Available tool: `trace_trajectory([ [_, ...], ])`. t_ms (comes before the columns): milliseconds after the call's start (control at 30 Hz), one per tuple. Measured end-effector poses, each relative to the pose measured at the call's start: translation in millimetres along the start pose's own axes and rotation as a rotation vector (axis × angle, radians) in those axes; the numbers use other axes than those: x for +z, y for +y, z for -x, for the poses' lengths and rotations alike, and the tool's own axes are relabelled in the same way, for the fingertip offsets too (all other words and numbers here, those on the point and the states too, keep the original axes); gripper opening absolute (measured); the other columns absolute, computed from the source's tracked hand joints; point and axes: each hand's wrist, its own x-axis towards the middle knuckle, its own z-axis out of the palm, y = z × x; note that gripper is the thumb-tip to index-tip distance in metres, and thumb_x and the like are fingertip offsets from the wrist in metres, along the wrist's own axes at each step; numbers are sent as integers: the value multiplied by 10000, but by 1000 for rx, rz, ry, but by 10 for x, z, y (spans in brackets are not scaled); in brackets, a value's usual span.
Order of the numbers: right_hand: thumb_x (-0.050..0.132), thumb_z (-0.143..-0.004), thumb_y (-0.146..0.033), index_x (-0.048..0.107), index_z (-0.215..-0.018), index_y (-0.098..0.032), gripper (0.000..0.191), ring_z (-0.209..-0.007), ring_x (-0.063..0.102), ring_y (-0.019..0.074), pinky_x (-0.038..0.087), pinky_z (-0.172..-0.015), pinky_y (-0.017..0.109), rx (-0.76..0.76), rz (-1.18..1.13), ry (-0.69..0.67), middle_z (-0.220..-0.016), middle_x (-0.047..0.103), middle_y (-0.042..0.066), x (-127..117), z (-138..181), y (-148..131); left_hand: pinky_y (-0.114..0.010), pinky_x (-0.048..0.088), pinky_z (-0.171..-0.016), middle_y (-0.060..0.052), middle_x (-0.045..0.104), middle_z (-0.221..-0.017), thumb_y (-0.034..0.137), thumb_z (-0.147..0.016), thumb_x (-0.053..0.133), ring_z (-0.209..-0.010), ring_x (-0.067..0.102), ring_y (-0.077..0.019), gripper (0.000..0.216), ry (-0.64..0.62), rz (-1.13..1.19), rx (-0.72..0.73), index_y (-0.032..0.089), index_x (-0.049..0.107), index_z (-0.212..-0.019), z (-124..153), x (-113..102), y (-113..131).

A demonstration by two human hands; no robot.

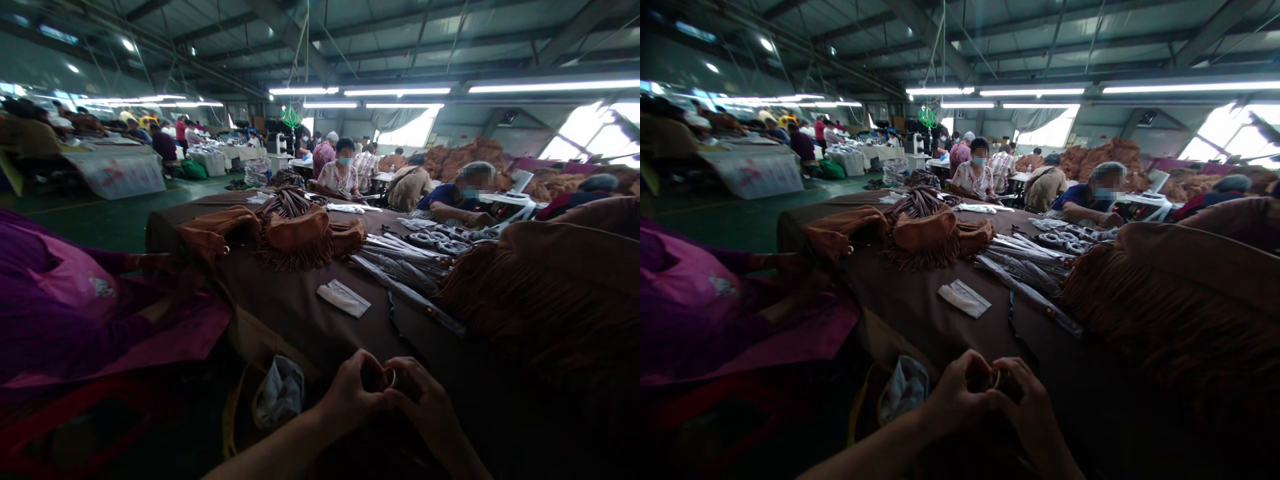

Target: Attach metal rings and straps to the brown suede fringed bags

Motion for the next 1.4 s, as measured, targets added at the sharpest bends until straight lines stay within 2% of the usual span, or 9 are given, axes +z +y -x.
trace_trajectory([
  [133, 673, -768, -406, 640, -1038, -237, 320, -927, 636, 211, 509, -830, 308, -22, -3, 2, -997, 679, 41, -12, -6, 7, -209, 391, -621, 15, 610, -785, 232, -588, 784, -710, 514, -111, 388, -27, 11, -23, 141, 574, -902, 9, -1, 38],
  [267, 504, -873, -492, 635, -942, -209, 319, -793, 646, 190, 515, -745, 292, 81, -165, -81, -838, 682, 33, 30, -20, 22, -207, 389, -625, 27, 596, -777, 214, -558, 794, -707, 503, -106, 420, -27, 39, -97, 138, 568, -904, 18, -15, 33],
  [367, 558, -834, -511, 609, -1040, -208, 369, -827, 654, 205, 520, -758, 302, 132, -203, -63, -891, 690, 37, 80, -13, 48, -214, 398, -652, 15, 610, -796, 227, -586, 779, -729, 517, -114, 389, 7, 48, -108, 137, 563, -897, 26, -16, 7],
  [500, 703, -730, -460, 624, -1040, -231, 394, -931, 646, 230, 511, -820, 315, 94, -55, 39, -1019, 689, 45, 109, 16, 65, -219, 401, -651, 5, 614, -787, 258, -606, 774, -712, 518, -113, 365, 9, 40, -93, 135, 562, -877, 26, -21, 23],
  [767, 550, -838, -500, 604, -1094, -233, 374, -922, 655, 217, 515, -826, 312, 123, -102, -22, -1004, 702, 49, 86, 30, 42, -211, 386, -630, 21, 604, -783, 236, -539, 818, -718, 502, -113, 432, -9, 43, -129, 135, 590, -892, 43, -42, 31],
  [933, 638, -783, -491, 587, -1098, -218, 421, -907, 662, 229, 521, -831, 335, 162, -140, -55, -996, 700, 56, 55, 26, 114, -217, 401, -647, 20, 614, -791, 209, -569, 795, -723, 527, -116, 395, -15, 57, -109, 141, 579, -892, 57, -26, -18],
  [1067, 699, -741, -430, 570, -1132, -246, 451, -1010, 643, 239, 510, -892, 353, 156, -153, -10, -1106, 682, 57, 84, 72, 142, -219, 413, -658, 10, 627, -798, 221, -605, 780, -733, 546, -123, 368, -9, 8, -44, 143, 577, -902, 56, -24, 38],
  [1267, 669, -743, -445, 595, -1116, -253, 426, -1052, 618, 242, 493, -910, 356, 151, -120, 49, -1145, 660, 59, 72, 83, 88, -234, 438, -731, -19, 653, -886, 219, -674, 743, -800, 580, -142, 375, -29, -48, 52, 155, 597, -1013, 63, -1, 108],
  [1400, 598, -799, -494, 628, -853, -221, 280, -971, 613, 223, 481, -843, 309, 77, -60, 2, -1007, 648, 58, -49, 1, 10, -234, 443, -734, -8, 630, -911, 194, -690, 727, -820, 574, -141, 461, -78, -26, 54, 199, 599, -1133, 52, 25, 63],
])
